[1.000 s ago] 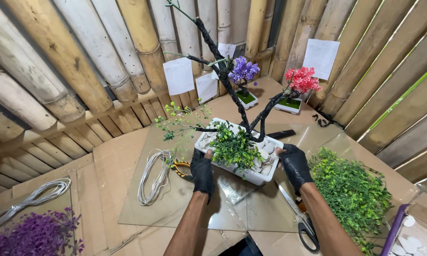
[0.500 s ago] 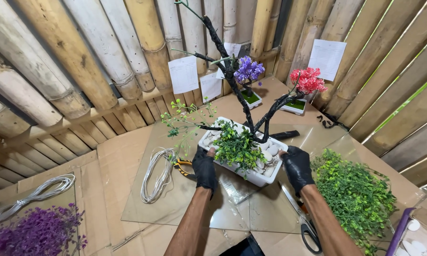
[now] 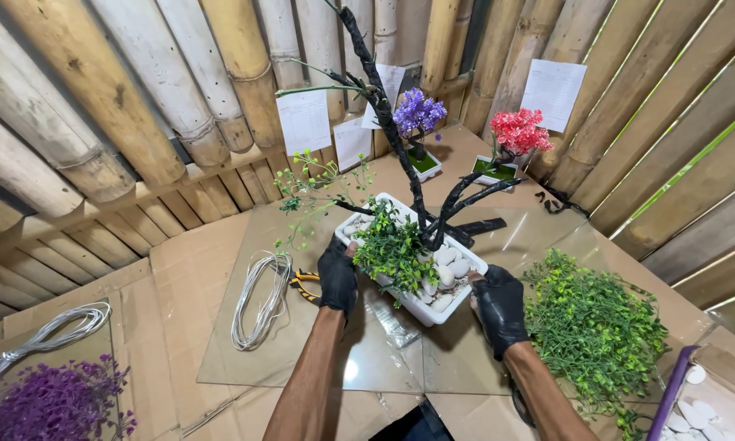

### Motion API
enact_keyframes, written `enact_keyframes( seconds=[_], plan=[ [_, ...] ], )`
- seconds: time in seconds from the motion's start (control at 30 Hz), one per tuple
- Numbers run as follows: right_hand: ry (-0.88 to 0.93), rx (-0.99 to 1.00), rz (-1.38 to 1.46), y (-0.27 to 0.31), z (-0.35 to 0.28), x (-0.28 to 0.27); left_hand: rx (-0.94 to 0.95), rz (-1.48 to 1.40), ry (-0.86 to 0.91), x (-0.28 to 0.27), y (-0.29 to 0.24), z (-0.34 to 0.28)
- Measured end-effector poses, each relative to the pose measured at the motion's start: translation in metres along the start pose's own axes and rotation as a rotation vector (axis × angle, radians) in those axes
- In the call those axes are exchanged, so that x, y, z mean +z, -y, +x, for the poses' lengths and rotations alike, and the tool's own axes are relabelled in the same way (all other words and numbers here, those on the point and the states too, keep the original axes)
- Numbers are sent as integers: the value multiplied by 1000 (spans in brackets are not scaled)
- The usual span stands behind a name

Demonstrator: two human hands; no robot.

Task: The person arranges artificial green foliage and small branches into a white rectangular planter containing a black tree structure. They use scissors to trim the stems and wire cutters to cut wire, then insert the pieces into the planter and adjust them by hand.

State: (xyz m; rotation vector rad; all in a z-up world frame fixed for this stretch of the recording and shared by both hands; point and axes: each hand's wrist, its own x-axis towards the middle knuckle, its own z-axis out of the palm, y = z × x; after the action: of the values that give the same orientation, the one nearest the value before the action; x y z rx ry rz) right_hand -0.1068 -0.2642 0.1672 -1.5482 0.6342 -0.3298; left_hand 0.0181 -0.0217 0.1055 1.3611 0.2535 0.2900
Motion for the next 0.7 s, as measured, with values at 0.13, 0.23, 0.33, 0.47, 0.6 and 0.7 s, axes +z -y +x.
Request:
enact_keyframes(
  seconds=[0.13,0.23,0.33,0.47,0.6,0.7],
  plan=[
    [-5,21,75,15,-18,6,7,85,2,3,7,17],
    [-5,-7,73,0,-2,7,-9,120,-1,3,19,34],
    [-1,-35,49,-6,3,6,-41,76,0,9,12,34],
    [54,-218,-91,-2,-11,4,64,-218,145,2,44,45],
    [-17,-360,-224,-24,2,9,13,-229,117,3,26,33],
    [-60,-464,-233,-32,6,13,15,-239,135,3,19,28]
  ],
)
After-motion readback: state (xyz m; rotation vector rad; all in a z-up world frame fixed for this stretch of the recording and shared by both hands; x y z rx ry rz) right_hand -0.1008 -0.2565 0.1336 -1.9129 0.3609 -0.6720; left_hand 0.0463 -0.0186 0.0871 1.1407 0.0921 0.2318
